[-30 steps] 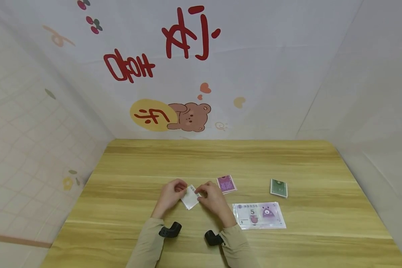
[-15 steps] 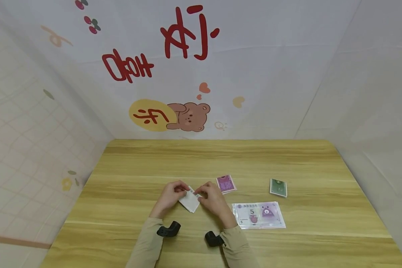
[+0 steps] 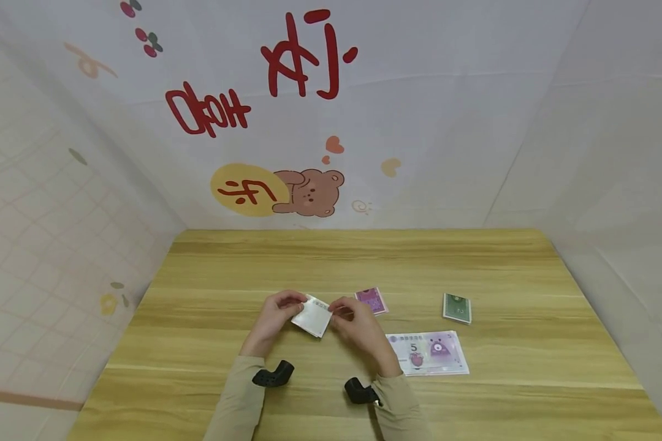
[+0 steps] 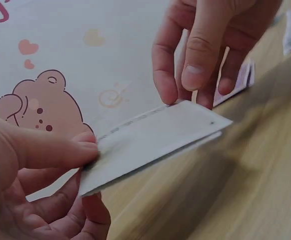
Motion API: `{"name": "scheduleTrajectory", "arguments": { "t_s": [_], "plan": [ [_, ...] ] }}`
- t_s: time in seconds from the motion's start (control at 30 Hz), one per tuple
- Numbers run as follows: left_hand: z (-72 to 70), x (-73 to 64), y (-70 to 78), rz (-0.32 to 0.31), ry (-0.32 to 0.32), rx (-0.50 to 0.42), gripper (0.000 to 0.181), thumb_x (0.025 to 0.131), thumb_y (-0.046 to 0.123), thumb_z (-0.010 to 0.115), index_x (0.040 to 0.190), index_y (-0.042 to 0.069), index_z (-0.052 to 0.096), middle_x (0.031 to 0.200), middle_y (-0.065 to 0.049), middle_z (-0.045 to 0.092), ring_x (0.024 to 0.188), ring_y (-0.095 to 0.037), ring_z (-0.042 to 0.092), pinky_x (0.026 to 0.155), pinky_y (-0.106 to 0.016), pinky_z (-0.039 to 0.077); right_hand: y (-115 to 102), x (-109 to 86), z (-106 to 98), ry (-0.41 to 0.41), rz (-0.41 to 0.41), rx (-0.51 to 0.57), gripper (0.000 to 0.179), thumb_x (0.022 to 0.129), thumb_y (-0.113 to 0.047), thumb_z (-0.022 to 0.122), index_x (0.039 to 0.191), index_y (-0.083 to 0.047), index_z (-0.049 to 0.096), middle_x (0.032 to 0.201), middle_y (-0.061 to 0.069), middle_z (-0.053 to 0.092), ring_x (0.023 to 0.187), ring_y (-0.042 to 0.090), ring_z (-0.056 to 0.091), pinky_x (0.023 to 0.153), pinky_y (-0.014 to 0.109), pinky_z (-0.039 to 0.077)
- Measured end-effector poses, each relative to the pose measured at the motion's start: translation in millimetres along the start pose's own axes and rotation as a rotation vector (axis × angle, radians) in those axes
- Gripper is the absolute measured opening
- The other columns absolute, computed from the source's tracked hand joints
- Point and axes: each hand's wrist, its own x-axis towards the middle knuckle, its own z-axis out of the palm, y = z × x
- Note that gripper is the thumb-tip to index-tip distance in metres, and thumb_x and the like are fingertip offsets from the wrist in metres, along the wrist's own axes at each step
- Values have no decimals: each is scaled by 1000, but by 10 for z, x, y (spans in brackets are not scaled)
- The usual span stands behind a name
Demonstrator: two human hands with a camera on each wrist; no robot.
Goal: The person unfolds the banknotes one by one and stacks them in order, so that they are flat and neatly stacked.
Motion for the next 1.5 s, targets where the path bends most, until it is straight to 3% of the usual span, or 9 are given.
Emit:
{"name": "scheduleTrajectory", "arguments": {
  "t_s": [0.17, 0.37, 0.53, 0.67, 0.77, 0.83, 1.03, 1.33, 1.5],
  "plan": [
    [-10, 84, -164, -4, 44, -78, 19, 87, -12, 58, 104, -21, 58, 103, -29, 61, 87, -16, 59, 75, -21, 47, -142, 3, -32, -14, -14, 92, 17, 85, 6, 67, 101, 5, 63, 97, 18, 67, 88, 32, 66, 80, 35, 54],
    [38, 5, -15, -3, 65, -99, 22, 86, -12, 59, 105, -22, 55, 101, -28, 61, 86, -17, 58, 75, -21, 46, -441, -4, -65, 8, 35, 198, 17, 84, 13, 63, 100, 13, 59, 96, 28, 64, 90, 41, 62, 80, 30, 53],
    [59, 91, -234, -1, 98, -88, 22, 85, -13, 59, 104, -21, 55, 97, -29, 61, 83, -17, 58, 70, -20, 46, -428, 13, -35, 65, 64, 260, 16, 84, 15, 61, 99, 14, 58, 95, 27, 64, 91, 38, 61, 78, 24, 52],
    [115, 109, -355, 32, 138, 104, 16, 85, -7, 65, 100, -10, 63, 98, -22, 63, 83, -19, 60, 69, -23, 48, -440, 28, -12, 96, 85, 291, 18, 83, 16, 62, 99, 14, 56, 93, 27, 64, 90, 36, 62, 76, 23, 52],
    [177, 73, -341, 88, 166, 279, 13, 83, -2, 69, 95, -2, 67, 97, -17, 61, 83, -23, 61, 69, -27, 50, -476, 30, 6, 115, 91, 281, 21, 81, 17, 63, 99, 13, 55, 91, 27, 64, 88, 35, 63, 75, 24, 53],
    [215, 47, -311, 135, 163, 324, 13, 81, -2, 69, 94, -1, 67, 97, -17, 59, 83, -26, 62, 71, -30, 52, -512, 27, 17, 125, 90, 266, 22, 80, 18, 64, 100, 12, 54, 90, 26, 64, 87, 35, 63, 75, 25, 53],
    [312, 19, -242, 206, 76, 289, 13, 84, -4, 67, 98, -4, 65, 101, -19, 61, 89, -31, 63, 75, -31, 54, -605, 14, 39, 130, 43, 201, 25, 81, 18, 64, 102, 13, 51, 90, 27, 64, 86, 39, 63, 73, 30, 55],
    [401, 22, -173, 176, 67, 200, 12, 87, -4, 65, 99, -7, 63, 101, -21, 65, 94, -35, 64, 77, -37, 54, -389, 36, 117, 113, -25, 186, 40, 81, 18, 64, 114, 10, 42, 92, 24, 66, 83, 37, 65, 72, 33, 56],
    [400, -75, 37, 144, 37, 135, 11, 90, -4, 62, 99, -11, 62, 99, -25, 64, 94, -38, 65, 72, -29, 54, -247, 40, 158, 99, -70, 182, 46, 81, 13, 68, 118, 6, 42, 94, 18, 65, 83, 29, 66, 73, 31, 56]
  ]
}}
